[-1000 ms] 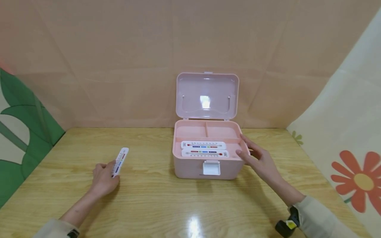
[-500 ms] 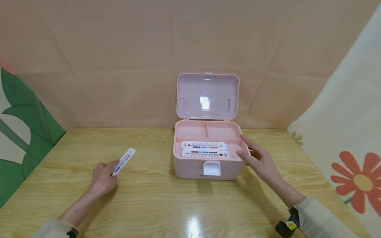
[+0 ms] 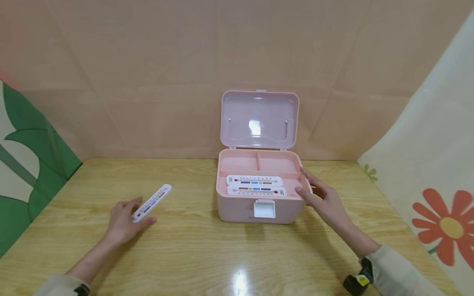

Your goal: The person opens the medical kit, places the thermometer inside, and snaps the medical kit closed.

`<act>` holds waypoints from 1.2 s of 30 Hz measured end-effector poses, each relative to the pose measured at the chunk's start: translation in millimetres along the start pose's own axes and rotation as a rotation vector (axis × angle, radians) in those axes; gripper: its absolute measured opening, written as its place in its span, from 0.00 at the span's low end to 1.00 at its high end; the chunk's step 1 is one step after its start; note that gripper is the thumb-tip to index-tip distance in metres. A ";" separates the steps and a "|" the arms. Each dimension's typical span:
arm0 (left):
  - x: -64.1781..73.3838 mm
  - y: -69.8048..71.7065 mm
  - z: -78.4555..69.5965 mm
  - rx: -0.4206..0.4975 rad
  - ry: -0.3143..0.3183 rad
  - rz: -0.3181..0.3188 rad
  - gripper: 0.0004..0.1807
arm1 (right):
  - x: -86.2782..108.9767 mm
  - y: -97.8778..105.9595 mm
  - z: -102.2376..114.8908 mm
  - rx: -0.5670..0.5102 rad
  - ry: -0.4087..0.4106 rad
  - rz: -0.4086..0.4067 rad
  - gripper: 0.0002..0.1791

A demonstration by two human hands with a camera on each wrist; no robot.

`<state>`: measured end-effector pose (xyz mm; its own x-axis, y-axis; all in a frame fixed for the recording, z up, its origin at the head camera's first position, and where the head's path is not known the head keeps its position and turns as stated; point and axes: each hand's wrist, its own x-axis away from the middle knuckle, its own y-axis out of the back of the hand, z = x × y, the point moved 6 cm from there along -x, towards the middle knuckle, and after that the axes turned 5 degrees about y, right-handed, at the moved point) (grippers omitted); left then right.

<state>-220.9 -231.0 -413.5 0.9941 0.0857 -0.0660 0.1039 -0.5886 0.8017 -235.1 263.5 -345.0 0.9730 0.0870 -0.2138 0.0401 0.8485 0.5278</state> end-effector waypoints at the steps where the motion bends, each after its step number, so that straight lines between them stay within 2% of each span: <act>1: 0.1 -0.4 1.2 0.009 0.005 0.000 0.45 | 0.0 0.1 0.0 0.001 0.001 -0.001 0.33; 6: 0.9 -1.7 6.5 0.060 0.006 -0.038 0.42 | -0.5 -0.1 0.3 -0.001 0.004 -0.006 0.33; 16: 1.4 -4.5 12.3 0.110 -0.026 -0.197 0.31 | -1.3 -0.4 0.2 0.012 0.005 -0.007 0.33; 25: 2.3 -6.0 11.0 0.130 -0.016 -0.268 0.25 | -2.9 -1.3 0.2 0.013 0.028 -0.012 0.32; 36: 3.2 -6.8 8.5 0.142 -0.061 -0.363 0.20 | -0.8 -0.8 -2.0 -0.011 0.045 -0.017 0.32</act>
<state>-218.1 -233.6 -424.2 0.8916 0.2628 -0.3688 0.4476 -0.6349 0.6297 -236.4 263.9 -346.9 0.9611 0.0955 -0.2593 0.0537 0.8559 0.5143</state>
